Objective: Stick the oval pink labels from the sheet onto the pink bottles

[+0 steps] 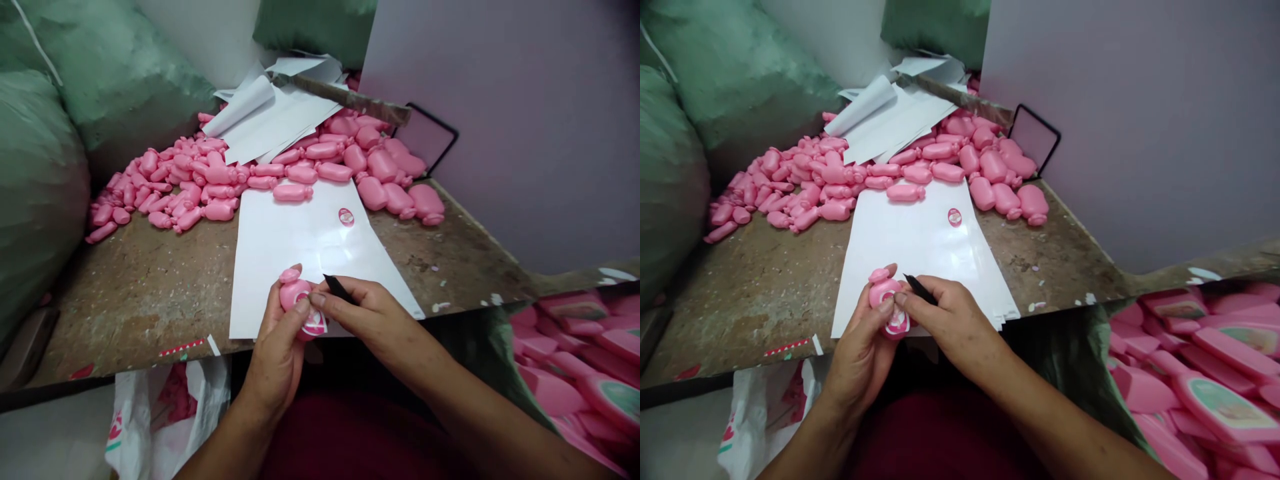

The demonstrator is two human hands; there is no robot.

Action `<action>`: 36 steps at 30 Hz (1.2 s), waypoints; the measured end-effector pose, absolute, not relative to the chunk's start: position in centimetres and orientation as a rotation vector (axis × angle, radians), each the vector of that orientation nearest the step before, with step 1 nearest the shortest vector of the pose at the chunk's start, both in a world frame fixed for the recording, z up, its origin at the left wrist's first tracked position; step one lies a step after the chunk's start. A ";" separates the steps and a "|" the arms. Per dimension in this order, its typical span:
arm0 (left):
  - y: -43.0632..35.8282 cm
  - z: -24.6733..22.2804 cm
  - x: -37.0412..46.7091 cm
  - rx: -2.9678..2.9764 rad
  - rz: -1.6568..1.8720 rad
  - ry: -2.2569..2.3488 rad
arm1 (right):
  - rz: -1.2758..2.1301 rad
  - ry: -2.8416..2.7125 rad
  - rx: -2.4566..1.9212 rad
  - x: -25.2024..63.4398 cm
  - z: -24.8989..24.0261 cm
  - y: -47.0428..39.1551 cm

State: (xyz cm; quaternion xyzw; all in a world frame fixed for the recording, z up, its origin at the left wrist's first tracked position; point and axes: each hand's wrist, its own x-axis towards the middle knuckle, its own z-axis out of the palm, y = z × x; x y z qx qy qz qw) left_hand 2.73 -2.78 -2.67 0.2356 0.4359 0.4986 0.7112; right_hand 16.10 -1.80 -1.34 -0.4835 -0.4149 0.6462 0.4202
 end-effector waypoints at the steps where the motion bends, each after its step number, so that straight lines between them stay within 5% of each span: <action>1: -2.8 -2.7 2.7 0.523 1.107 0.970 | 1.633 -1.030 -1.207 16.1 -1.4 -1.8; 36: -1.8 -2.5 3.0 0.191 1.105 0.792 | 1.578 -1.080 -1.178 16.0 -1.7 -1.7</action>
